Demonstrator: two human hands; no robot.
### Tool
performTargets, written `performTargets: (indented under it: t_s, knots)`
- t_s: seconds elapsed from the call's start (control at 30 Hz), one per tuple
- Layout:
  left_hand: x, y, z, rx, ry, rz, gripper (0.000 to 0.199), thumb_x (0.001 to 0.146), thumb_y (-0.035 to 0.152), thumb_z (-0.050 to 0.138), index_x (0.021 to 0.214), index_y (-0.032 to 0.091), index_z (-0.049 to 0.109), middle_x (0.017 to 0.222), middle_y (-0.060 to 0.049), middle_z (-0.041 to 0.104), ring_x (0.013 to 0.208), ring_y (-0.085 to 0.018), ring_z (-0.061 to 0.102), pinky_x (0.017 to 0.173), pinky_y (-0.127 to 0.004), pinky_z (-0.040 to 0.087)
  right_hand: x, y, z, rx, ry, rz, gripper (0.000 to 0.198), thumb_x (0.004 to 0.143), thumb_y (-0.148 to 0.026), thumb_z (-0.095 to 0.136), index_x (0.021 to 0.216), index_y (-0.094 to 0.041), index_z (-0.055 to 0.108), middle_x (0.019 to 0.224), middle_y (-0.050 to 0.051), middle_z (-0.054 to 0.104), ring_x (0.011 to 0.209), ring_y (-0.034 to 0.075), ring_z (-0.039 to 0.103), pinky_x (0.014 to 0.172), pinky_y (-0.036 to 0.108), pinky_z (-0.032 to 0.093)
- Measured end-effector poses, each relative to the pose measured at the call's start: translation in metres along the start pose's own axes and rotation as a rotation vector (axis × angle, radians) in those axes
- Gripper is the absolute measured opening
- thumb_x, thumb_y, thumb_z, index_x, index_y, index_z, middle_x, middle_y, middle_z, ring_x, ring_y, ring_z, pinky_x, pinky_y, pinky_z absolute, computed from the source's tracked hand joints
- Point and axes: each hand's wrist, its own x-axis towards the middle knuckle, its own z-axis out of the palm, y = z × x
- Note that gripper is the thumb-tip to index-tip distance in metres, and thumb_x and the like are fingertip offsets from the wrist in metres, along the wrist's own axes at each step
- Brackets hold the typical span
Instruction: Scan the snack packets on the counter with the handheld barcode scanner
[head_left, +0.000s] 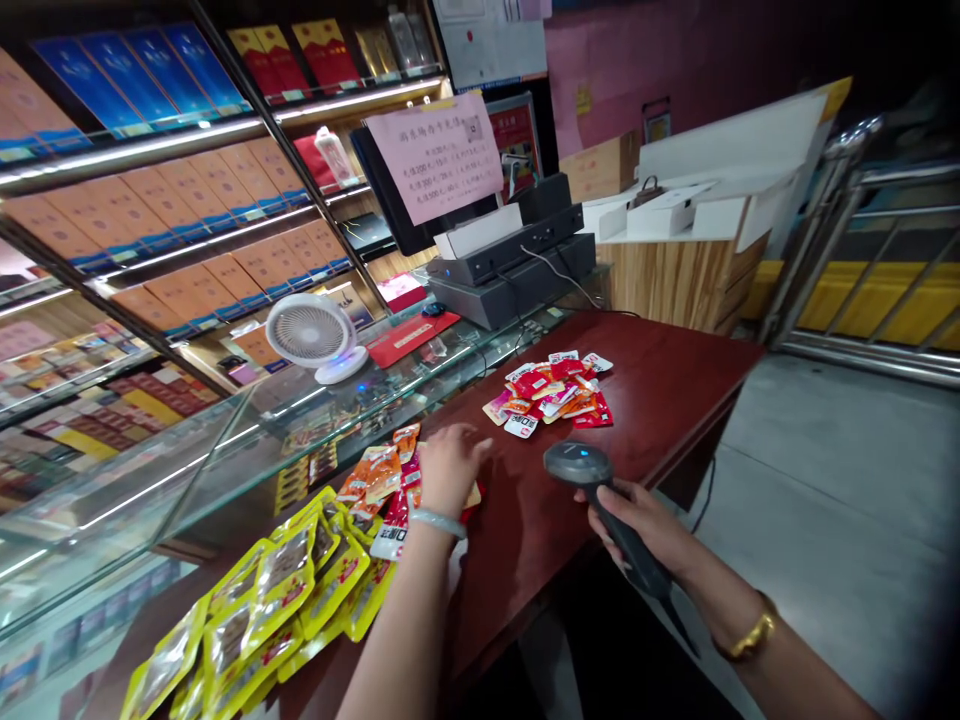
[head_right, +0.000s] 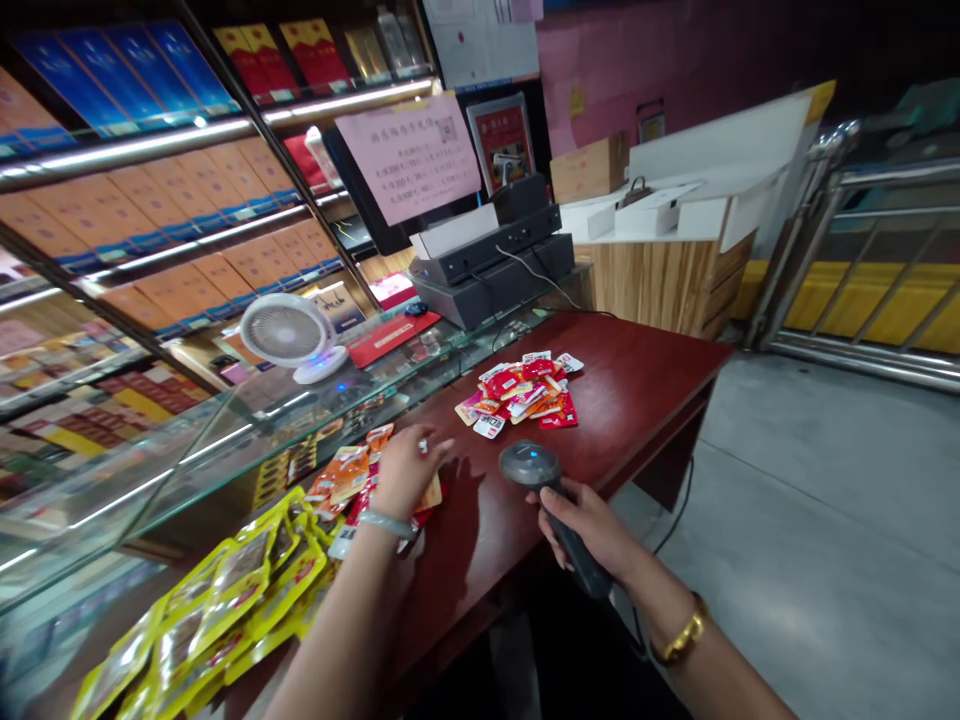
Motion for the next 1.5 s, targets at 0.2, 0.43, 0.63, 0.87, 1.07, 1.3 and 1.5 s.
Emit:
performTargets:
  t_s: [0.2,0.43,0.63,0.87,1.07,1.3,1.5]
  knots:
    - [0.028,0.072,0.055,0.059,-0.11,0.055,0.077,0.081,0.064,0.052,0.136,0.01,0.045,0.121,-0.02,0.06,0.115,-0.03,0.055,0.092,-0.037,0.041,0.0,0.003,0.002,-0.013,0.017,0.016,0.053,0.075,-0.064,0.065,0.096,-0.016,0.058,0.052,-0.006,0.054,0.032,0.008,0.048,0.031,0.018,0.038]
    - [0.035,0.073,0.058,0.186,-0.155,0.135,0.041,0.093,0.033,0.042,0.12,0.006,0.057,0.098,-0.021,0.068,0.097,-0.027,0.065,0.086,-0.039,0.041,-0.001,0.003,0.004,-0.003,0.033,0.03,0.055,0.072,-0.064,0.068,0.096,-0.015,0.057,0.053,-0.006,0.055,0.032,0.007,0.048,0.031,0.017,0.038]
    - [-0.008,0.037,0.027,-0.027,-0.192,0.063,0.033,0.094,0.031,0.039,0.112,0.017,0.063,0.092,-0.013,0.071,0.084,-0.022,0.067,0.074,-0.031,0.044,-0.003,0.0,0.003,-0.008,0.023,0.01,0.053,0.075,-0.062,0.066,0.097,-0.015,0.058,0.054,-0.006,0.055,0.033,0.008,0.049,0.032,0.018,0.038]
    - [-0.045,0.003,0.012,-0.895,-0.265,-0.217,0.037,0.088,0.048,0.045,0.072,0.018,0.057,0.063,-0.002,0.064,0.057,-0.014,0.059,0.055,-0.024,0.045,0.001,-0.006,0.013,-0.008,-0.034,-0.039,0.046,0.08,-0.058,0.063,0.097,-0.015,0.057,0.055,-0.005,0.055,0.035,0.008,0.051,0.034,0.018,0.039]
    - [-0.061,-0.005,0.019,-1.096,-0.251,-0.231,0.042,0.085,0.057,0.046,0.08,0.017,0.059,0.06,0.0,0.062,0.048,-0.013,0.057,0.052,-0.025,0.046,0.002,-0.008,0.03,-0.034,-0.111,-0.039,0.044,0.082,-0.057,0.062,0.096,-0.015,0.058,0.057,-0.005,0.056,0.036,0.008,0.051,0.034,0.018,0.038]
    - [-0.063,-0.027,0.017,-0.794,0.062,-0.102,0.032,0.088,0.031,0.05,0.113,0.023,0.069,0.121,-0.007,0.066,0.11,-0.019,0.062,0.095,-0.033,0.049,-0.004,-0.008,0.036,-0.064,-0.183,-0.018,0.045,0.081,-0.055,0.064,0.099,-0.014,0.06,0.059,-0.005,0.056,0.037,0.008,0.051,0.034,0.018,0.04]
    - [-0.072,-0.032,0.011,-0.724,0.055,-0.052,0.029,0.087,0.027,0.053,0.108,0.024,0.072,0.135,-0.004,0.058,0.122,-0.019,0.055,0.108,-0.036,0.041,-0.004,-0.011,0.04,-0.072,-0.168,-0.013,0.046,0.08,-0.058,0.063,0.096,-0.014,0.06,0.06,-0.004,0.056,0.037,0.008,0.051,0.034,0.018,0.039]
